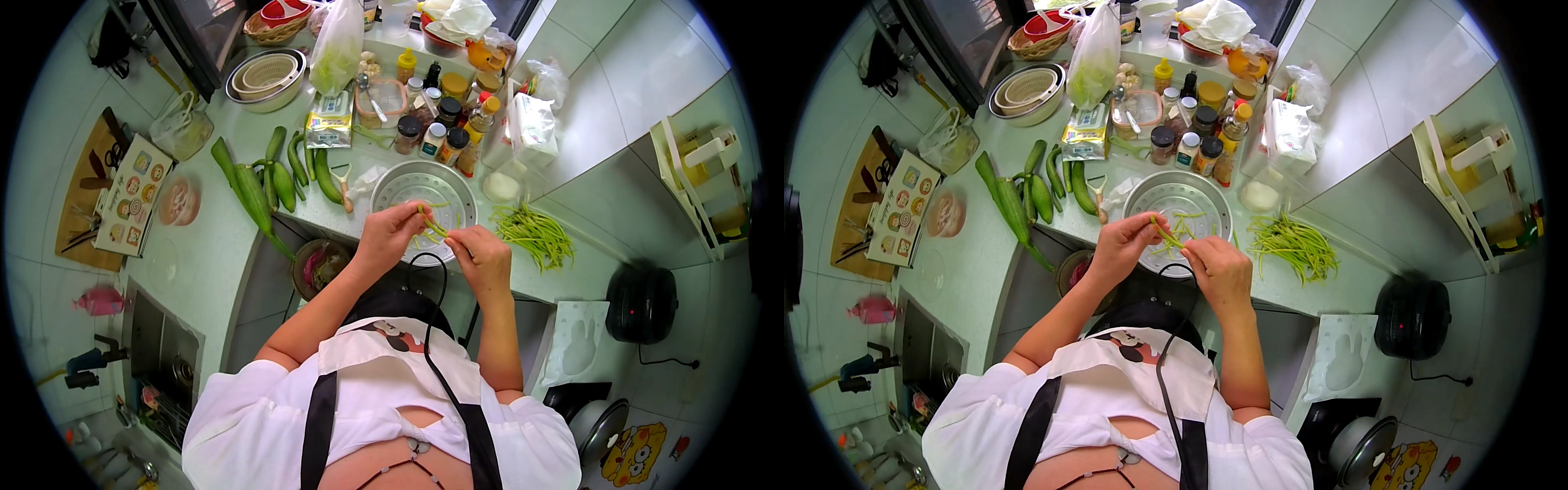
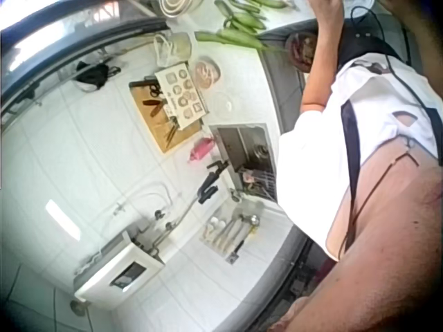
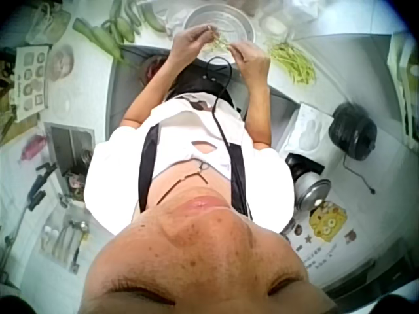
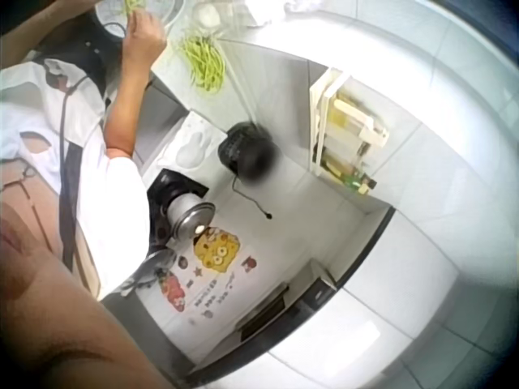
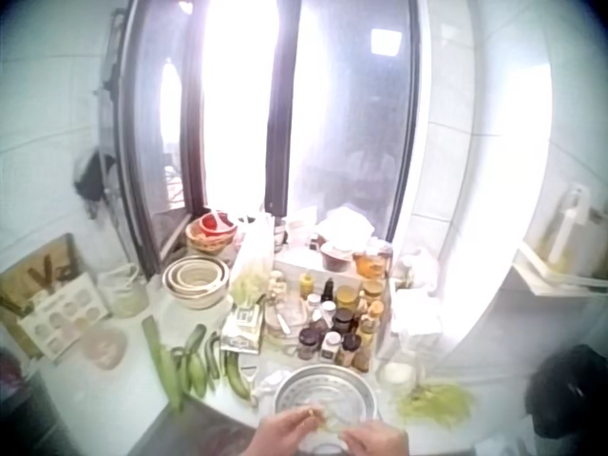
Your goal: The person snaps the ends off green beans by hand, placing the trimmed beans into a bowl and the discarded ends into a separate container, and handles more beans from a plastic bag.
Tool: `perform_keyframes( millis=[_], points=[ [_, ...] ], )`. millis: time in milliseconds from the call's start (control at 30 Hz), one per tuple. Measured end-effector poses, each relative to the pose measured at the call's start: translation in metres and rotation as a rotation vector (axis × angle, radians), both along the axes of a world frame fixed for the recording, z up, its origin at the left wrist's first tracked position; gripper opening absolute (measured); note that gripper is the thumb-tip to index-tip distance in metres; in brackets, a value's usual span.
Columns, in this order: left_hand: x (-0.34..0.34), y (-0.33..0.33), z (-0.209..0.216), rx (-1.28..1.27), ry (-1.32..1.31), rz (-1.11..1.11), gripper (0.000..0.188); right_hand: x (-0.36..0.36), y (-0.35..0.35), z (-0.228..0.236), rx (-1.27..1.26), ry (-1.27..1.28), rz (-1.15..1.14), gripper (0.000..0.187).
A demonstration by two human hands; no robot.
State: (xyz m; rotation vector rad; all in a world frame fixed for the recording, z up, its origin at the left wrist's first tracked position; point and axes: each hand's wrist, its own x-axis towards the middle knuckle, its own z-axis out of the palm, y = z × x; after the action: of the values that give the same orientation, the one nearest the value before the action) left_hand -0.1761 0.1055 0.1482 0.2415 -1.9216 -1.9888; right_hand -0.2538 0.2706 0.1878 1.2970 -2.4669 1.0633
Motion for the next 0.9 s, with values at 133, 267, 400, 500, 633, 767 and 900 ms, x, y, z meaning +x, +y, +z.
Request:
perform_keyframes(
  millis=[133,267,400,500,633,767,900],
  points=[
    [0.000,-0.001,0.000,-0.018,-0.002,0.045,0.020,-0.001,-0.002,-0.002,0.009,0.011,0.015,0.010],
    [-0.002,-0.004,0.003,0.046,-0.051,0.016,0.022,0.000,-0.001,-0.006,-0.041,-0.140,-0.019,0.009],
    [-0.002,0.003,0.004,-0.047,0.060,0.040,0.023,0.003,-0.002,-0.006,-0.080,-0.258,-0.075,0.009],
    [-0.003,0.003,0.001,-0.328,0.037,0.071,0.025,0.003,-0.002,0.002,-0.079,-0.285,-0.120,0.009],
    [-0.001,0.011,-0.009,-0.805,0.113,0.141,0.023,0.000,-0.005,-0.002,-0.140,-0.220,-0.128,0.009],
    [0.010,0.007,-0.013,-0.865,-0.011,0.155,0.018,-0.027,0.003,-0.020,-0.393,-0.336,-0.281,0.012],
    [0.043,-0.024,-0.050,-0.933,-0.172,0.273,0.018,-0.040,0.014,-0.021,-0.876,-0.959,-0.109,0.011]
  ],
)
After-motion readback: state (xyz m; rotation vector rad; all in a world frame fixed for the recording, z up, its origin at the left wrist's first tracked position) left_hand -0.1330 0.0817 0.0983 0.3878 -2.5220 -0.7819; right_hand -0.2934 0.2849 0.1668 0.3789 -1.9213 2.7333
